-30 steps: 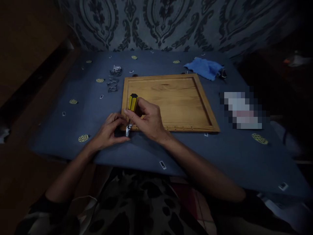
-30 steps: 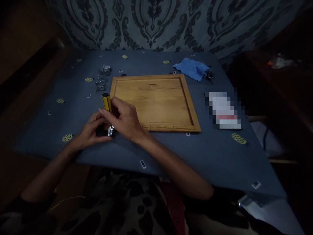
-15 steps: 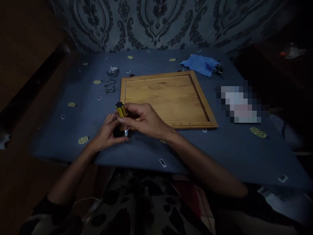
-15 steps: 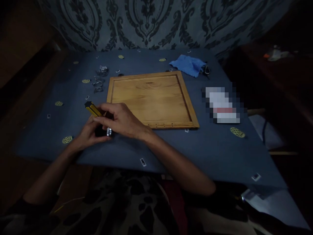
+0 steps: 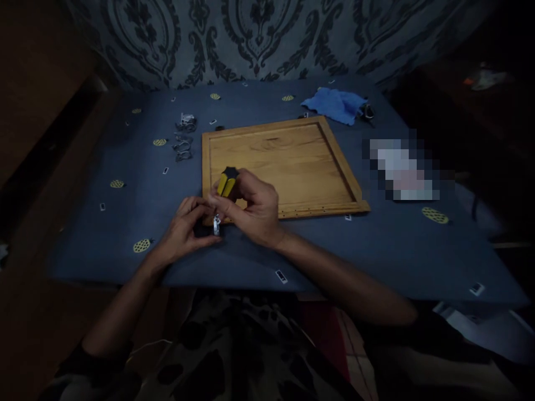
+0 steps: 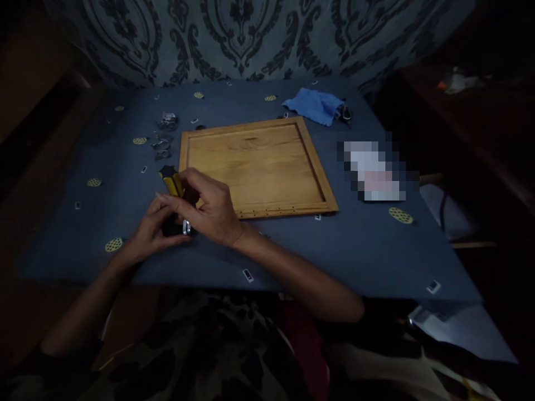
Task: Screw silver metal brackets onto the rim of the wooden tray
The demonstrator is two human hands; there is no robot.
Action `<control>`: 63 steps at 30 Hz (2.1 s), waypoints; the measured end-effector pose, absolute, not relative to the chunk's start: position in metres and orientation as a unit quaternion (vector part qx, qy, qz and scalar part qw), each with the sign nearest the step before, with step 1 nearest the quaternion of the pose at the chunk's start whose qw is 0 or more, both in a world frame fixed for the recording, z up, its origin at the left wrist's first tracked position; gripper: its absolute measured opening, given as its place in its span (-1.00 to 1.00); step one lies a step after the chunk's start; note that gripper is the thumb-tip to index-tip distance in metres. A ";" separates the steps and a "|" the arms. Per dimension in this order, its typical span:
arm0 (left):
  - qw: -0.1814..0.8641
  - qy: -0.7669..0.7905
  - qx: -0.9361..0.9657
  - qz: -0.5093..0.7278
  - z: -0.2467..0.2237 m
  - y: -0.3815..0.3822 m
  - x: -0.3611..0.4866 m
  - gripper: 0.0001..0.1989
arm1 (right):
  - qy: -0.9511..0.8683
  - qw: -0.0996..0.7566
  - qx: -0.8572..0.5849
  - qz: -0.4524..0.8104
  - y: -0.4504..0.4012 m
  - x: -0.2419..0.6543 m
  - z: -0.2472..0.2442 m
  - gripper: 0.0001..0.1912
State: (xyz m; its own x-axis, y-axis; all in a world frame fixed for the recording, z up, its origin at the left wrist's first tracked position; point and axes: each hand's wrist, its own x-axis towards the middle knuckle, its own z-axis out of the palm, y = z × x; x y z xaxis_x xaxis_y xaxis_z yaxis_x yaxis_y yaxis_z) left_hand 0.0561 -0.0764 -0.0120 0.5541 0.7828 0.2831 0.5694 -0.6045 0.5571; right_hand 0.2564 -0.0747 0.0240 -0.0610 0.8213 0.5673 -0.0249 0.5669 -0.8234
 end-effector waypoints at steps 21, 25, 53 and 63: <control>0.206 0.377 0.862 0.269 -0.009 -0.077 0.056 -0.52 | -0.684 0.547 -0.319 0.362 -0.068 0.259 0.025 -0.59; 0.203 0.376 0.863 0.270 -0.010 -0.077 0.056 -0.53 | -0.680 0.558 -0.306 0.365 -0.070 0.260 0.026 -0.59; 0.208 0.382 0.862 0.262 -0.010 -0.079 0.055 -0.51 | -0.732 0.453 -0.261 0.437 -0.060 0.267 0.043 -0.61; 0.211 0.389 0.858 0.260 -0.015 -0.078 0.054 -0.42 | -0.726 0.563 -0.291 0.266 -0.067 0.253 0.031 -0.63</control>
